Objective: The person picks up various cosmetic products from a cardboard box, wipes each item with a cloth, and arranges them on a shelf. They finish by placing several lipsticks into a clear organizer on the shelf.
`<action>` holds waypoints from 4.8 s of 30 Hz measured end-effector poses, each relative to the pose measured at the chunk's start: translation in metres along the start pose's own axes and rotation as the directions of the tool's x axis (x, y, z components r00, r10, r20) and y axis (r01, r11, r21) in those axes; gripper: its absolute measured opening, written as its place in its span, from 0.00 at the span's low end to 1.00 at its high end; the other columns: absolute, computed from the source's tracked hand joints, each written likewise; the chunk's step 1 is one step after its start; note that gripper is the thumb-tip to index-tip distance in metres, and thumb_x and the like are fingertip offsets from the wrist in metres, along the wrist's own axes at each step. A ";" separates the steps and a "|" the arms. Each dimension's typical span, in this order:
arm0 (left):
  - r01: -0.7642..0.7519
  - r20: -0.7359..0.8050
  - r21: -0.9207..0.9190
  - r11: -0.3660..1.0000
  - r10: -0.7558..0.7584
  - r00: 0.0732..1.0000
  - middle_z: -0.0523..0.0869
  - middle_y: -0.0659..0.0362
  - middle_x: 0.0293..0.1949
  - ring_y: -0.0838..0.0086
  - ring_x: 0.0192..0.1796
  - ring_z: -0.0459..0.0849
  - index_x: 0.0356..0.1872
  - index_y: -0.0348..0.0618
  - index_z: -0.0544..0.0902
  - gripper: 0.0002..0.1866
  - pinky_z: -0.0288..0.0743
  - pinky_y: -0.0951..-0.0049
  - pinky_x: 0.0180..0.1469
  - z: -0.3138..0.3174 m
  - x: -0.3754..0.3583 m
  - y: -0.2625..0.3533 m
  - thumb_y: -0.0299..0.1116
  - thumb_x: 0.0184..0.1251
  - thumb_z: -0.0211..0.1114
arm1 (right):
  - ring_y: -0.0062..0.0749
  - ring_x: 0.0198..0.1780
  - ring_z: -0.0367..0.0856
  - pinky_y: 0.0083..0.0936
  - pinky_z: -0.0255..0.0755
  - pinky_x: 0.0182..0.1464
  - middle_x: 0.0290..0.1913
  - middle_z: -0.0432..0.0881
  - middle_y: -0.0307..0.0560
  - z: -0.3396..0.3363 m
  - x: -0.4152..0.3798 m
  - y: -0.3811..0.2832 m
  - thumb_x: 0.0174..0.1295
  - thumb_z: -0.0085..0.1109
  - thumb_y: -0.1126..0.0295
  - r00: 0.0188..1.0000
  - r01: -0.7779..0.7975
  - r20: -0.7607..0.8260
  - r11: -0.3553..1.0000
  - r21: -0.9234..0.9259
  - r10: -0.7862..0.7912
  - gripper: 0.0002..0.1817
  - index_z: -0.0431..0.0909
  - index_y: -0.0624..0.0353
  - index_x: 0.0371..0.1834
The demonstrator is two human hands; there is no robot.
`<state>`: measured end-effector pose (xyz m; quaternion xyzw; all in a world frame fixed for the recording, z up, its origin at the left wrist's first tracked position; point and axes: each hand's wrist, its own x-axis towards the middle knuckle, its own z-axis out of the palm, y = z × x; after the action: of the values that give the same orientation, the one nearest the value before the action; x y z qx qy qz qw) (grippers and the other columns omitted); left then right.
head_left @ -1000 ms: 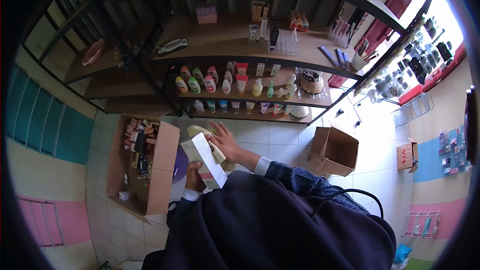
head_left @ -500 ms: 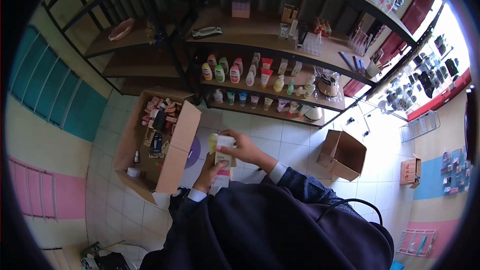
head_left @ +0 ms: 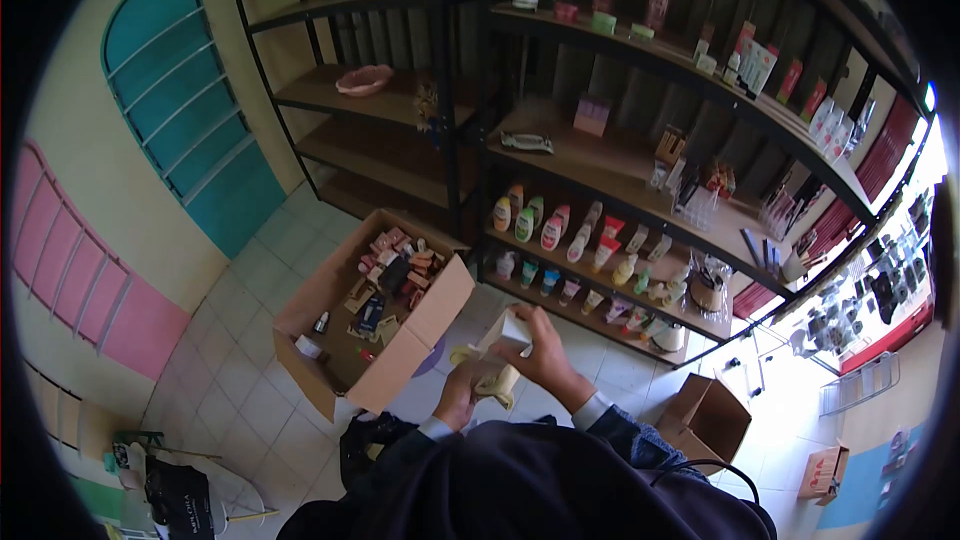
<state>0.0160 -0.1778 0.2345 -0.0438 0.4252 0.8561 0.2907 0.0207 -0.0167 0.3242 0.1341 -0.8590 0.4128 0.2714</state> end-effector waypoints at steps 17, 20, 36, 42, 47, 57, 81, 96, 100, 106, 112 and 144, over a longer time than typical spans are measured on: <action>-0.279 -0.233 0.220 0.935 0.328 0.916 0.79 0.60 0.33 0.80 0.34 0.77 0.38 0.38 0.75 0.12 0.72 0.80 0.36 0.003 0.025 0.022 0.37 0.64 0.57 | 0.45 0.42 0.75 0.31 0.70 0.44 0.40 0.73 0.53 -0.034 0.035 0.017 0.41 0.71 0.63 0.980 -0.172 -0.116 0.983 -0.065 0.164 0.32 0.68 0.63 0.49; -0.072 -0.049 -0.115 0.991 0.067 0.997 0.78 0.59 0.40 0.77 0.42 0.78 0.46 0.39 0.72 0.17 0.73 0.77 0.42 0.025 0.041 0.014 0.43 0.67 0.51 | 0.38 0.44 0.76 0.27 0.69 0.46 0.41 0.75 0.51 -0.038 0.038 0.025 0.39 0.72 0.63 0.985 -0.146 -0.079 0.987 0.062 0.151 0.33 0.69 0.63 0.49; -0.300 -0.337 -0.188 0.935 0.226 0.914 0.80 0.58 0.30 0.75 0.29 0.81 0.37 0.38 0.74 0.12 0.76 0.76 0.29 0.041 0.116 0.023 0.38 0.63 0.59 | 0.41 0.55 0.71 0.33 0.74 0.49 0.58 0.64 0.56 0.000 0.083 0.098 0.41 0.73 0.68 0.898 -0.379 0.361 0.860 0.341 0.253 0.52 0.42 0.56 0.65; -0.419 -0.344 -0.064 0.906 0.374 0.861 0.79 0.59 0.27 0.76 0.27 0.78 0.29 0.40 0.74 0.09 0.74 0.77 0.30 0.019 0.126 0.064 0.34 0.60 0.62 | 0.38 0.47 0.77 0.29 0.75 0.44 0.47 0.76 0.55 0.007 0.157 0.175 0.41 0.71 0.71 0.928 -0.367 -0.018 0.921 0.132 0.372 0.42 0.55 0.62 0.58; -0.408 -0.371 0.322 0.854 0.510 0.776 0.73 0.54 0.46 0.72 0.47 0.74 0.47 0.43 0.70 0.16 0.70 0.74 0.48 -0.044 0.130 0.099 0.26 0.58 0.61 | 0.35 0.46 0.78 0.28 0.73 0.46 0.44 0.79 0.53 -0.015 0.249 0.274 0.43 0.66 0.76 0.869 -0.363 -0.334 0.929 0.070 0.364 0.30 0.65 0.64 0.52; -0.301 -0.510 0.443 0.845 0.513 0.690 0.65 0.51 0.58 0.65 0.57 0.68 0.65 0.45 0.49 0.39 0.66 0.69 0.57 -0.125 0.135 0.186 0.21 0.53 0.60 | 0.34 0.50 0.74 0.27 0.70 0.51 0.50 0.73 0.51 0.082 0.377 0.180 0.47 0.66 0.77 0.970 -0.215 0.017 0.821 0.529 0.243 0.33 0.60 0.64 0.57; -0.450 -0.934 0.349 0.822 0.345 -0.092 0.69 0.52 0.54 0.67 0.54 0.71 0.61 0.37 0.57 0.34 0.66 0.73 0.55 -0.196 0.096 0.150 0.25 0.50 0.59 | 0.41 0.54 0.71 0.30 0.67 0.54 0.53 0.72 0.57 0.371 0.643 0.425 0.47 0.66 0.72 0.971 -0.235 0.019 0.971 -0.047 0.237 0.35 0.57 0.69 0.56; -0.023 -0.847 0.501 0.865 0.496 0.189 0.69 0.46 0.52 0.63 0.57 0.70 0.59 0.39 0.54 0.44 0.64 0.68 0.59 -0.179 0.197 0.164 0.30 0.41 0.72 | 0.41 0.67 0.55 0.35 0.49 0.66 0.63 0.62 0.54 0.358 0.315 0.191 0.61 0.53 0.65 0.314 -0.382 0.949 0.912 0.151 -0.026 0.30 0.55 0.60 0.65; -0.127 -0.517 0.761 0.636 0.713 0.474 0.72 0.48 0.52 0.61 0.59 0.69 0.55 0.39 0.64 0.34 0.64 0.66 0.58 -0.182 0.196 0.191 0.36 0.46 0.70 | 0.35 0.63 0.61 0.28 0.58 0.62 0.61 0.64 0.50 0.379 0.256 0.141 0.61 0.54 0.67 0.370 -0.755 0.927 0.561 0.340 -0.065 0.29 0.56 0.58 0.65; 0.392 -0.732 0.631 0.669 0.681 0.016 0.72 0.45 0.51 0.53 0.53 0.71 0.51 0.35 0.69 0.28 0.64 0.63 0.58 -0.334 0.140 0.163 0.36 0.49 0.67 | 0.31 0.52 0.71 0.23 0.70 0.51 0.55 0.69 0.47 0.376 0.273 0.170 0.61 0.51 0.72 0.337 -0.937 0.895 0.201 0.287 0.292 0.25 0.59 0.58 0.62; 0.665 -0.910 0.203 0.719 0.390 -0.144 0.67 0.42 0.53 0.51 0.52 0.73 0.56 0.33 0.61 0.39 0.69 0.61 0.54 -0.423 0.133 0.134 0.41 0.45 0.71 | 0.31 0.41 0.77 0.25 0.74 0.40 0.49 0.72 0.47 0.344 0.255 0.179 0.61 0.50 0.73 0.285 -0.958 0.863 0.092 0.271 0.417 0.24 0.59 0.58 0.61; -0.232 0.200 0.968 -0.098 0.858 0.473 0.75 0.52 0.38 0.63 0.38 0.79 0.40 0.34 0.77 0.23 0.73 0.71 0.38 -0.142 0.179 0.246 0.29 0.37 0.70 | 0.56 0.37 0.78 0.41 0.73 0.40 0.38 0.77 0.65 0.258 0.272 0.065 0.55 0.55 0.65 0.845 -0.149 0.535 0.969 0.195 0.023 0.23 0.65 0.60 0.53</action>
<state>-0.2878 -0.3179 0.2601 0.1084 0.8681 0.3925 -0.2838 -0.3229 -0.1799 0.3080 0.2337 -0.8522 0.4679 -0.0115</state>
